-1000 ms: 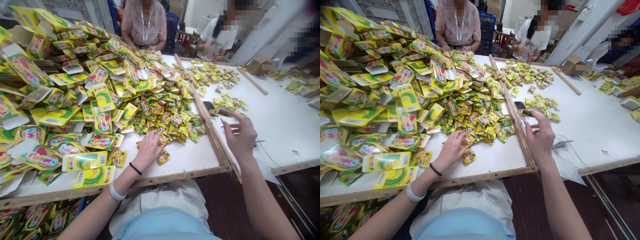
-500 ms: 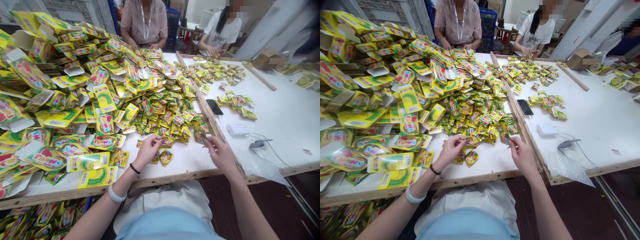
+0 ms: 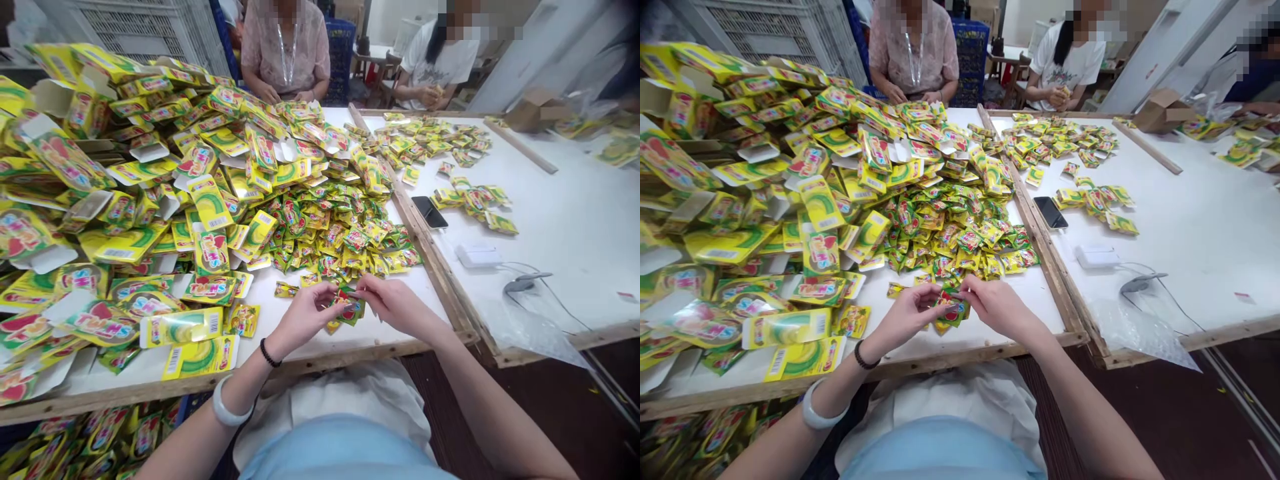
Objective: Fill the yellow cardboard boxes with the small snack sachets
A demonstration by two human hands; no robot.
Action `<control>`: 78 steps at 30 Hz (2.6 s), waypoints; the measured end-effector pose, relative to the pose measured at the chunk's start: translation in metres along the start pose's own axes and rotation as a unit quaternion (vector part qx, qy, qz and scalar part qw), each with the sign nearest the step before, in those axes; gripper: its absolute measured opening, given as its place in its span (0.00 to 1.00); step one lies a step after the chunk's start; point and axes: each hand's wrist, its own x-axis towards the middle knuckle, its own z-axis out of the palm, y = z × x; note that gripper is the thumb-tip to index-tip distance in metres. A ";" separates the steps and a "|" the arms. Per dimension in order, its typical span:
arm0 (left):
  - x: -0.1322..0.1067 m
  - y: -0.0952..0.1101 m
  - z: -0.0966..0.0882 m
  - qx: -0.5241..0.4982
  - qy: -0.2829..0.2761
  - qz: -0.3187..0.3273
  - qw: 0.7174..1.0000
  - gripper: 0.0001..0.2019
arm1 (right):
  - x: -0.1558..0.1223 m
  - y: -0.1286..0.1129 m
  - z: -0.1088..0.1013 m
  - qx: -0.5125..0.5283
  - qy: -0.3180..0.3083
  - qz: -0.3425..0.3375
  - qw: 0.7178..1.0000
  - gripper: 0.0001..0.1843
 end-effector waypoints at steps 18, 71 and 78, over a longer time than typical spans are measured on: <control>0.040 0.025 -0.111 0.676 0.318 0.063 0.662 0.33 | -0.027 0.042 0.035 -0.197 -0.016 0.087 0.976 0.07; -0.036 0.010 0.016 0.009 -0.126 -0.046 0.991 0.22 | -0.040 -0.041 0.002 0.226 0.051 -0.036 0.972 0.05; -0.033 0.013 0.016 0.072 -0.150 0.010 0.986 0.37 | -0.052 -0.036 0.014 0.174 -0.082 -0.080 0.978 0.10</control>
